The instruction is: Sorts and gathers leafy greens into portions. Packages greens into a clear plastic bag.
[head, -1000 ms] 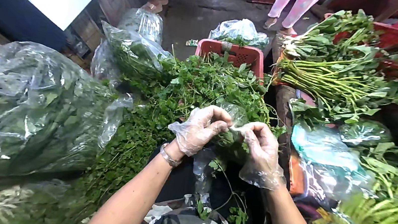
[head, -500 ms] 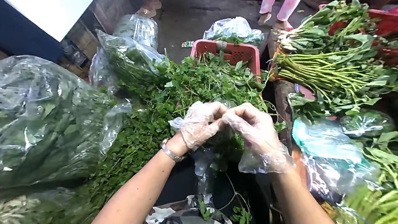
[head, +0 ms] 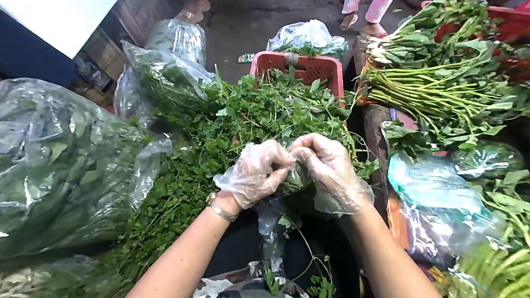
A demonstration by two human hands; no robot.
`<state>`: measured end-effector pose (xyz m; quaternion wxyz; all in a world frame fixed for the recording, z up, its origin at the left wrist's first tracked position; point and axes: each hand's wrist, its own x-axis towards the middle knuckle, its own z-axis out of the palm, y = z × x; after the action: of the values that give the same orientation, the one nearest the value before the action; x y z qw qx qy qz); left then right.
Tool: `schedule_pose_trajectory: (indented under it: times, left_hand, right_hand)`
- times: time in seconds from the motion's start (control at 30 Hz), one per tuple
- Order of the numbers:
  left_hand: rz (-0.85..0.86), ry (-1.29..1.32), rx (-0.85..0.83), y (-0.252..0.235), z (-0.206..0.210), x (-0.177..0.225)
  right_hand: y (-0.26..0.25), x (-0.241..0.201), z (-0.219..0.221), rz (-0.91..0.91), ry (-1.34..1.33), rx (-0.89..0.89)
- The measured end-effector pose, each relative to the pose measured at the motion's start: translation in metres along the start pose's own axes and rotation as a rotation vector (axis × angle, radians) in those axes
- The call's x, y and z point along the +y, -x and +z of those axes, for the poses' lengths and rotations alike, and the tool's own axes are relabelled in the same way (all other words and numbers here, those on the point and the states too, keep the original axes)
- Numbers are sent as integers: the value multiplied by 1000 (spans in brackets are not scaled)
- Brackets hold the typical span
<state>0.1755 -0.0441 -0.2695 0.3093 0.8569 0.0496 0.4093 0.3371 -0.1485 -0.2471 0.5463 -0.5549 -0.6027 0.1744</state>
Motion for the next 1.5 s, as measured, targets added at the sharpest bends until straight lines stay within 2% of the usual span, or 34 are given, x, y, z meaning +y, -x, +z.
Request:
schedule_pose_trajectory:
  times: [0.1,0.17,0.3,0.37,0.43,0.47,0.53,0.57,0.63,0.77,0.83,0.93,1.07,1.13,1.2,1.27,1.37,1.43,1.5]
  left_hand:
    - [172,-234,81,6,-1,-3]
    - [231,-318,137,11,2,-6]
    - [201,-411,226,18,6,-7]
    - [103,-484,162,14,-2,-2]
    - [-68,-529,-42,1,-17,15]
    - [-196,-437,-193,-9,-26,26]
    - [-542,-27,-489,-28,-45,40]
    - [-695,193,-541,-32,-49,39]
    - [-850,440,-473,-32,-49,29]
    - [-910,472,-366,-33,-47,31]
    - [-907,502,-378,-32,-44,34]
    - [-801,439,-315,-27,-35,26]
    - [-514,-22,-148,-8,-24,3]
    - [-518,-106,-103,1,-14,1]
    - [-536,-114,-82,4,-4,11]
    - [-482,-118,-124,1,0,30]
    - [-215,-199,-144,-5,8,55]
    - [-141,-131,-88,-8,10,61]
    - [-126,-36,-46,-8,2,62]
  right_hand:
    - [-8,-4,3,168,58,-64]
    - [-13,-4,2,216,82,-122]
    - [-18,-19,3,340,88,-106]
    - [-11,-30,3,361,94,-90]
    - [-4,-25,3,301,149,-86]
    - [0,-20,5,253,162,-82]
    - [7,-9,13,161,133,-54]
    - [10,-5,15,121,98,-36]
    - [16,4,16,25,17,17]
    - [28,11,18,-300,99,157]
    - [28,8,26,-398,207,223]
    - [27,6,29,-406,365,266]
    - [38,-1,26,-412,419,153]
    - [45,4,27,-401,384,102]
    - [47,7,23,-315,349,88]
    - [46,-3,14,-169,293,91]
    - [45,-8,9,-106,283,102]
    - [46,-6,-4,-91,287,204]
    - [52,-3,-38,25,182,396]
